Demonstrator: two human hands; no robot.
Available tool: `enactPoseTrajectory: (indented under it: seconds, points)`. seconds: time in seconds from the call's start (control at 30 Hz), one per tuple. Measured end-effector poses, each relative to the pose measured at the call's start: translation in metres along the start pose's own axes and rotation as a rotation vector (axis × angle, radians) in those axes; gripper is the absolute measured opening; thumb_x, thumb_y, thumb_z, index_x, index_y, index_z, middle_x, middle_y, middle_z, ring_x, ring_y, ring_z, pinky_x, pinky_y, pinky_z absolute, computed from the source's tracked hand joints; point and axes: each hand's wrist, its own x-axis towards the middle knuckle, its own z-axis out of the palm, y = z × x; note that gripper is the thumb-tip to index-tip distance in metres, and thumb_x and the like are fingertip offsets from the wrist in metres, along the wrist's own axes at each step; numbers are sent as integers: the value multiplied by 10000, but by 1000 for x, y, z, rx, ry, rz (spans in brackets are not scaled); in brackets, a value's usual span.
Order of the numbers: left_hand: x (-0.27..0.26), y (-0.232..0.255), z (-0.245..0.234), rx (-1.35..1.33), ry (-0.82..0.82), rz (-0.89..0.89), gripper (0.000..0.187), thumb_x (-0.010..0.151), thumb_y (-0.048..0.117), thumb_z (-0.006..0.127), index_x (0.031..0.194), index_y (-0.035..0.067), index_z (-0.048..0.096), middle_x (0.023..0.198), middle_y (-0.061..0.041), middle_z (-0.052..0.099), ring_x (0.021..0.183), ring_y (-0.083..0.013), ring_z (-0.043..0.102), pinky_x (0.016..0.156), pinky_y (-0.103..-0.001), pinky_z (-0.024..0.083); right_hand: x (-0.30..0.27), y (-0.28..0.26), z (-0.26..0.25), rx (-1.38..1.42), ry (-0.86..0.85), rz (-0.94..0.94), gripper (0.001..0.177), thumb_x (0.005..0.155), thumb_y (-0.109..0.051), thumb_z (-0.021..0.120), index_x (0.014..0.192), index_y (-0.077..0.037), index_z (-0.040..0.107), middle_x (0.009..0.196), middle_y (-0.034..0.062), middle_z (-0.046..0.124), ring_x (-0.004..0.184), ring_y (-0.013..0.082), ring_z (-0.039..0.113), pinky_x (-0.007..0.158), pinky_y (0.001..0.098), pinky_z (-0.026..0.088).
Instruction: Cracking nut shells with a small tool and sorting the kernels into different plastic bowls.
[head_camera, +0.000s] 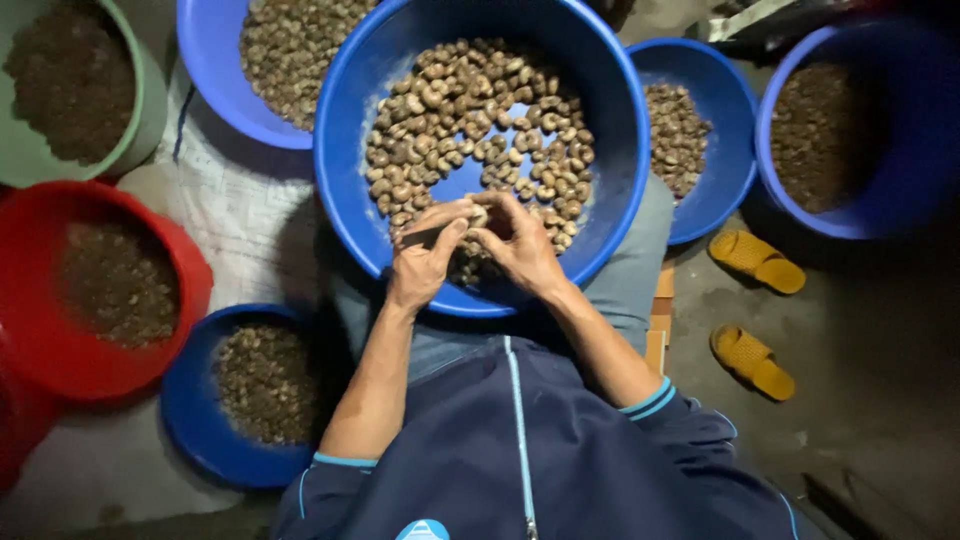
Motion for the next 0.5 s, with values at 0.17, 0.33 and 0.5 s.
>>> enactPoseTrajectory:
  seconds: [0.17, 0.33, 0.5]
  points:
    - [-7, -17, -3, 48, -1, -12, 173, 1029, 134, 658, 1114, 27, 764, 1078, -196, 755, 1093, -308, 710, 972, -458, 541, -3, -5, 4, -75, 49, -1, 478, 878, -109, 819, 1320, -105, 637, 1011, 206, 747, 952, 364, 744, 826, 471, 605]
    - [-5, -5, -1, 99, 1, -31, 154, 1017, 129, 687, 1095, 24, 769, 1105, -200, 756, 1104, -319, 708, 983, -454, 533, -5, -11, 1, -131, 37, 27, 504, 872, -178, 820, 1339, -150, 633, 932, 181, 747, 879, 325, 746, 771, 446, 609]
    - [-3, 5, -1, 71, -3, -76, 169, 1032, 153, 668, 1102, 36, 767, 1129, -187, 756, 1126, -289, 700, 998, -450, 532, -4, -9, 2, -95, 42, 6, 481, 895, -184, 801, 1342, -170, 624, 935, 157, 763, 848, 318, 756, 741, 437, 610]
